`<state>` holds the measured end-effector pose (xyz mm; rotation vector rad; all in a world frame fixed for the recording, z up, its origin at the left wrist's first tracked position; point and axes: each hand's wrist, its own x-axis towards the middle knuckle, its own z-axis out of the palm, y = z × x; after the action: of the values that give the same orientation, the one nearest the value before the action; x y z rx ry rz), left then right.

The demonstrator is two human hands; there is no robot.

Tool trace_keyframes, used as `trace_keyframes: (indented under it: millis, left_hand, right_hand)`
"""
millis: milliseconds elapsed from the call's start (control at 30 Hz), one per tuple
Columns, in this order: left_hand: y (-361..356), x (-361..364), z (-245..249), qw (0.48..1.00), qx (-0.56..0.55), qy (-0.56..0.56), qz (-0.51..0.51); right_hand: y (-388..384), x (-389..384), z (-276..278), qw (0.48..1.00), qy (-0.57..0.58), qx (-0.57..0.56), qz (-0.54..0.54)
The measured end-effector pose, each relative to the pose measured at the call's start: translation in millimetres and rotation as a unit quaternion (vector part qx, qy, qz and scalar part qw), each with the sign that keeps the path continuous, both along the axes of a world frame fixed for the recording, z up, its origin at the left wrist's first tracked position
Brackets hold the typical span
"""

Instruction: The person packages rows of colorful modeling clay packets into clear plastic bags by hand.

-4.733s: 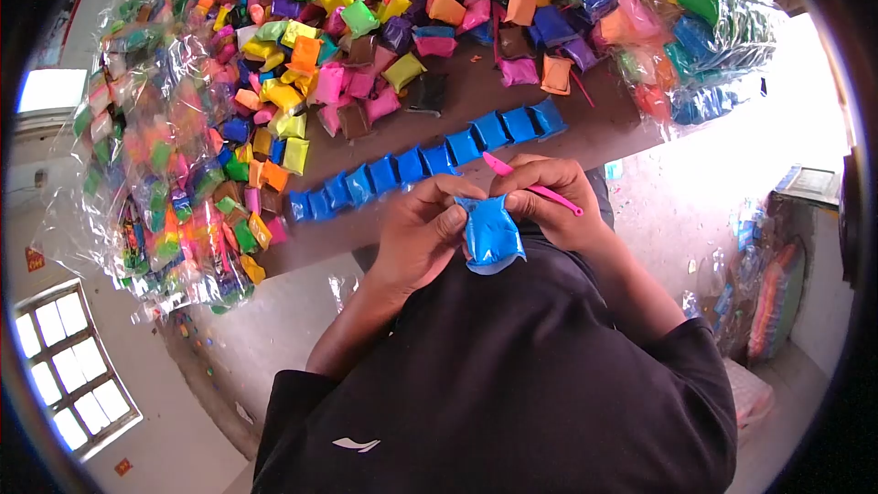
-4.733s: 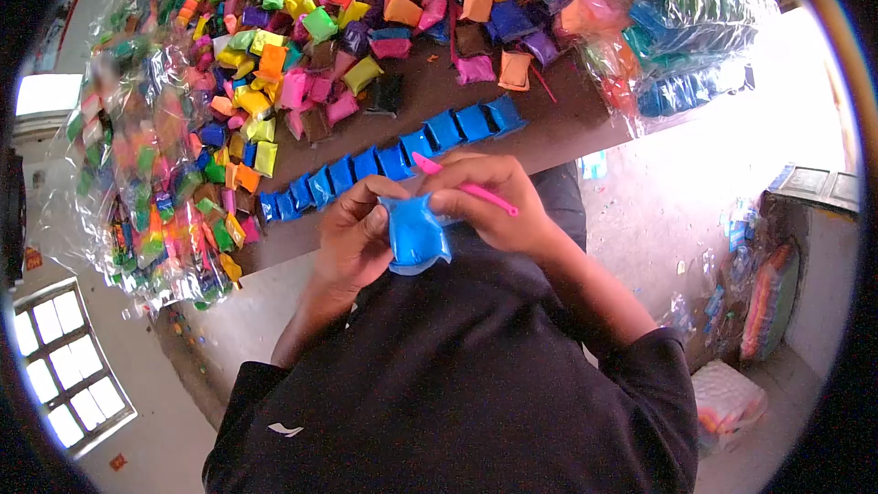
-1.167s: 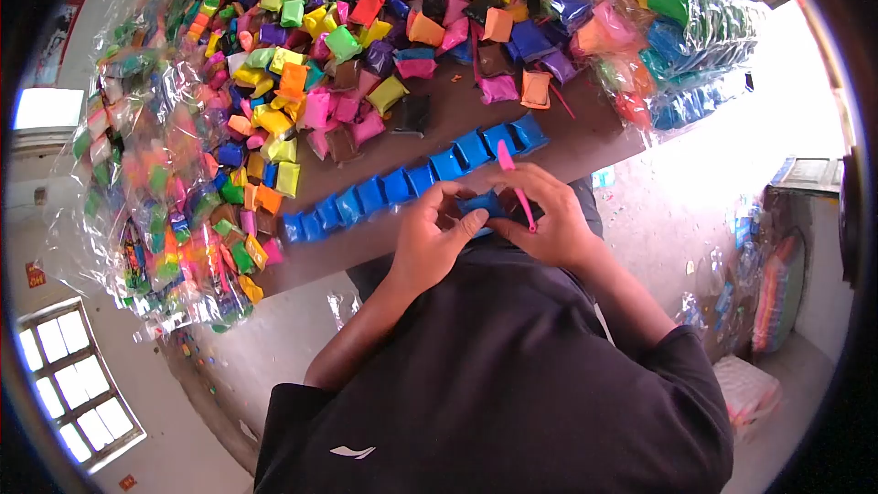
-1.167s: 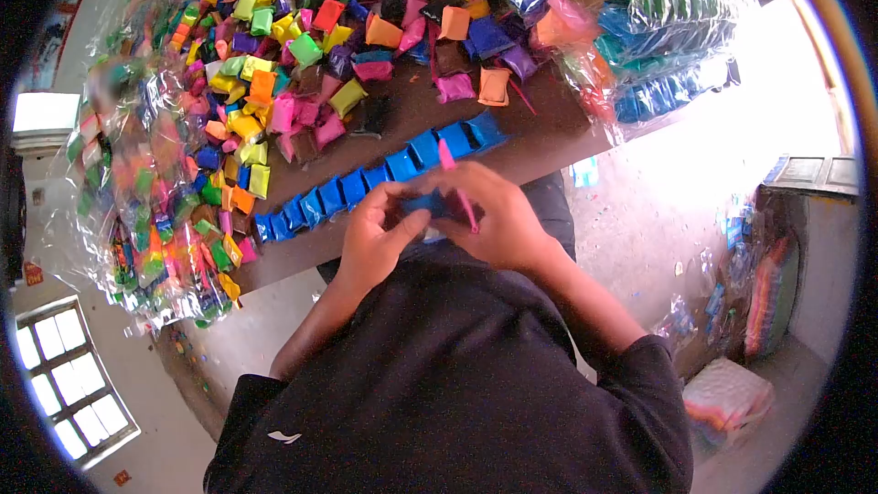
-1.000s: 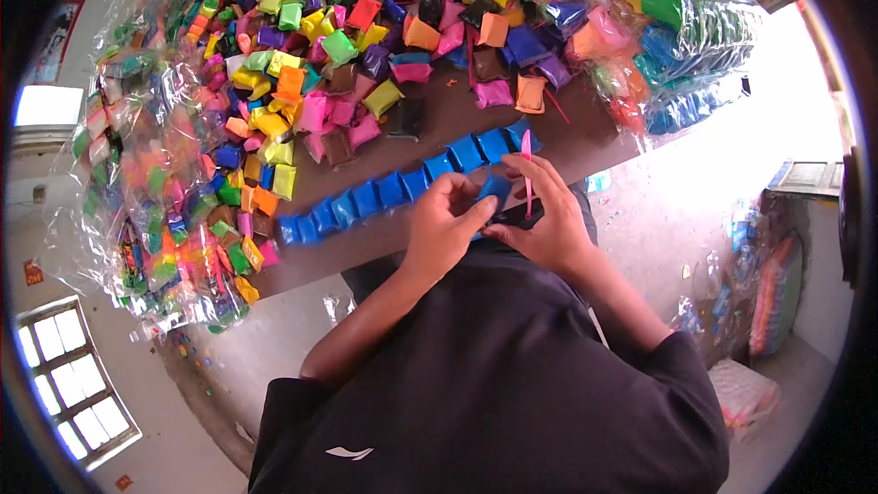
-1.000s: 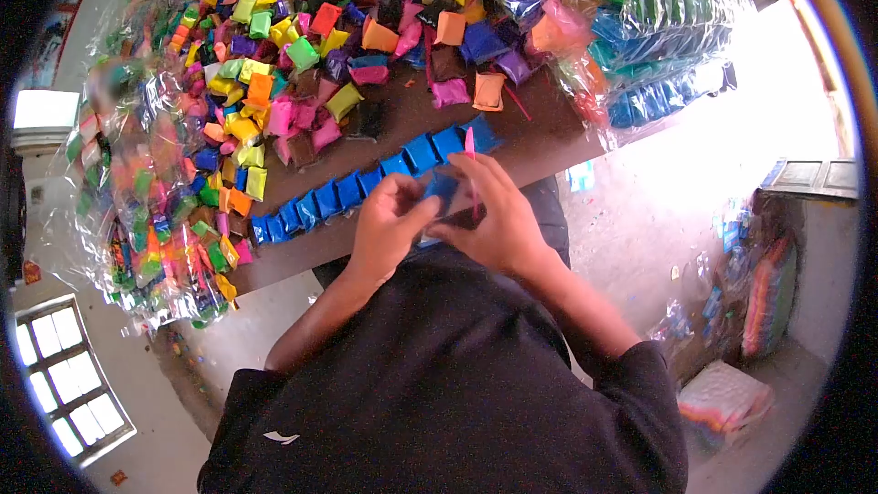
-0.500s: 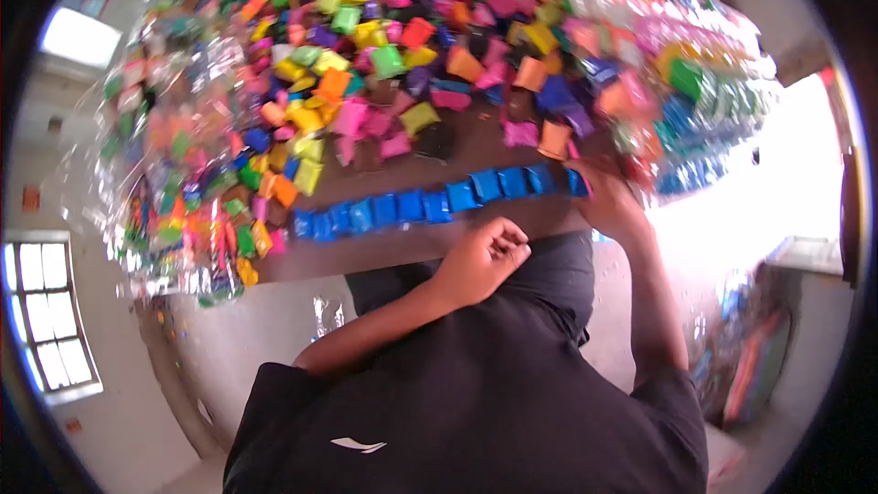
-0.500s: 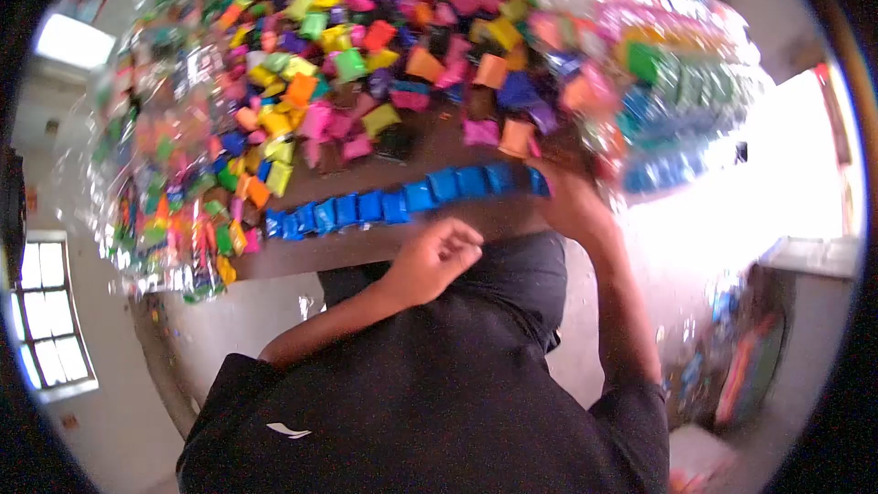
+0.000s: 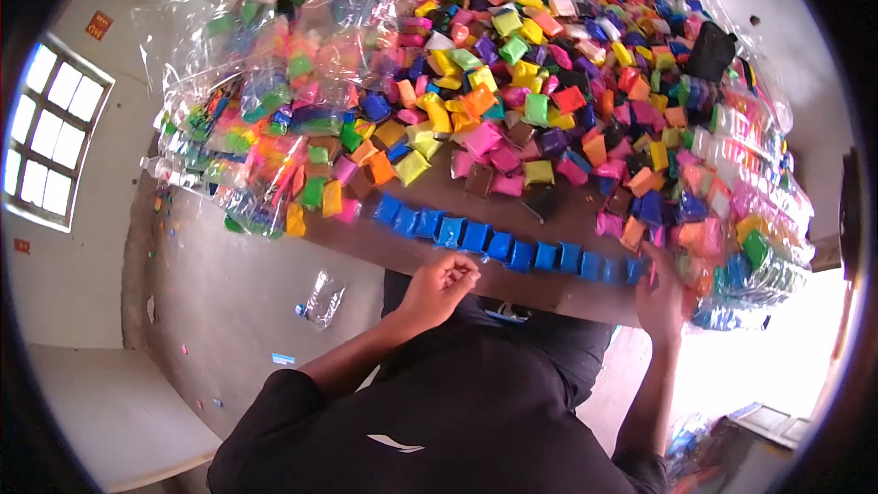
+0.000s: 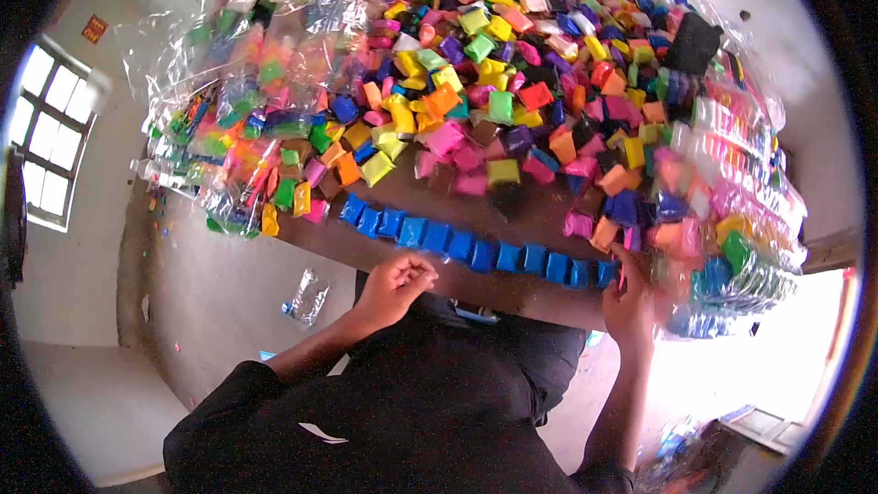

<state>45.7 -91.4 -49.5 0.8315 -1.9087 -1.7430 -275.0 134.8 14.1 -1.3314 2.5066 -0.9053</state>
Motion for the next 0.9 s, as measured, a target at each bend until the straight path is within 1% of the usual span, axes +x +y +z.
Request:
trace_keyframes:
  millis: [33,67,100,133,167,200,233,267,300,333,367,400,433,467,500,533,567,600,633,667,700,733,767,833,867,900]
  left_hand:
    - [-7.3,2.8,-2.1,1.0,0.007,0.014,0.027]
    - [-17.1,4.8,-4.1,0.999,0.006,0.021,0.031]
    - [-29.0,6.8,-6.4,0.998,-0.002,0.027,0.057]
    - [-42.8,8.1,-4.8,0.996,-0.01,0.032,0.082]
    - [-59.6,8.8,-3.0,0.992,-0.041,0.031,0.116]
    - [-79.4,7.9,10.7,0.978,-0.142,-0.022,0.15]
    - [-102.1,6.4,25.8,0.951,-0.239,-0.076,0.182]
    - [-131.1,4.0,28.8,0.93,-0.266,-0.076,0.241]
    - [-159.7,1.7,31.8,0.905,-0.29,-0.076,0.3]
    - [-178.0,0.8,61.4,0.857,-0.39,-0.075,0.327]
    - [-195.4,-0.8,95.7,0.797,-0.485,-0.072,0.352]
    - [-217.8,-3.7,111.4,0.77,-0.537,-0.06,0.338]
    - [-239.3,-7.4,123.2,0.74,-0.587,-0.049,0.324]
    - [-259.2,-15.1,127.8,0.738,-0.586,-0.045,0.331]
    - [-277.7,-26.1,127.7,0.715,-0.624,-0.07,0.306]
    - [-291.4,-35.6,127.8,0.69,-0.661,-0.094,0.28]
    - [-300.7,-44.1,125.2,0.689,-0.661,-0.092,0.284]
    - [-307.7,-53.0,122.8,0.658,-0.679,-0.127,0.3]
    - [-313.8,-58.1,125.5,0.626,-0.695,-0.16,0.315]
    - [-320.9,-59.9,128.4,0.625,-0.696,-0.157,0.316]
    - [-325.5,-61.9,131.3,0.674,-0.643,-0.237,0.276]
    - [-328.4,-64.3,131.7,0.715,-0.58,-0.315,0.229]
    - [-330.9,-64.8,130.7,0.719,-0.579,-0.314,0.222]
    - [-342.5,-60.9,127.5,0.741,-0.598,-0.222,0.209]
    - [-350.4,-60.7,127.6,0.746,-0.596,-0.22,0.202]
    - [-360.5,-61.5,128.3,0.742,-0.596,-0.213,0.221]
  right_hand:
    - [-8.7,-0.2,1.6,1.0,-0.016,-0.015,0.011]
    - [-17.9,-1.7,2.7,0.999,-0.031,-0.031,0.022]
    - [-30.9,-4.6,-1.0,0.999,0.012,-0.024,0.035]
    - [-45.2,-8.3,-3.4,0.999,0.019,-0.027,0.038]
    - [-60.2,-12.1,-4.9,0.999,0.022,-0.011,0.046]
    - [-75.9,-16.4,-6.4,0.998,0.024,0.005,0.053]
    - [-90.9,-25.0,-9.2,0.998,-0.021,-0.001,0.058]
    - [-107.2,-34.5,-14.6,0.998,-0.015,-0.003,0.06]
    - [-122.7,-43.7,-21.2,0.995,0.076,-0.03,0.049]
    - [-134.0,-50.9,-24.8,0.984,0.166,-0.057,0.038]
    - [-142.0,-56.3,-23.7,0.986,0.163,-0.037,0.019]
    - [-150.0,-55.6,-24.1,0.984,0.169,-0.04,0.022]
    - [-157.9,-52.8,-24.9,0.985,0.166,-0.056,0.002]
    - [-164.5,-47.7,-22.9,0.984,0.162,-0.071,-0.018]
    - [-172.2,-25.8,-8.1,0.983,0.171,-0.06,-0.014]
    - [-177.0,-17.3,-12.9,0.982,0.176,-0.063,-0.012]
    - [-179.6,-10.6,-26.2,0.982,0.167,-0.08,0.017]
    - [-180.4,-2.3,-33.6,0.982,0.158,-0.097,0.044]
    - [-181.0,11.5,-30.3,0.981,0.161,-0.099,0.044]
    - [-180.6,26.5,-26.4,0.985,0.135,-0.096,0.042]
    - [-180.7,37.6,-22.1,0.989,0.107,-0.092,0.039]
    - [-179.4,44.4,-19.7,0.99,0.107,-0.089,0.036]
    - [-175.3,51.0,-19.0,0.99,0.094,-0.094,0.038]
    - [-166.2,57.3,-17.5,0.992,0.08,-0.094,0.032]
    - [-160.5,59.7,-17.1,0.993,0.069,-0.088,0.033]
    - [-153.3,62.9,-17.5,0.995,0.057,-0.081,0.034]
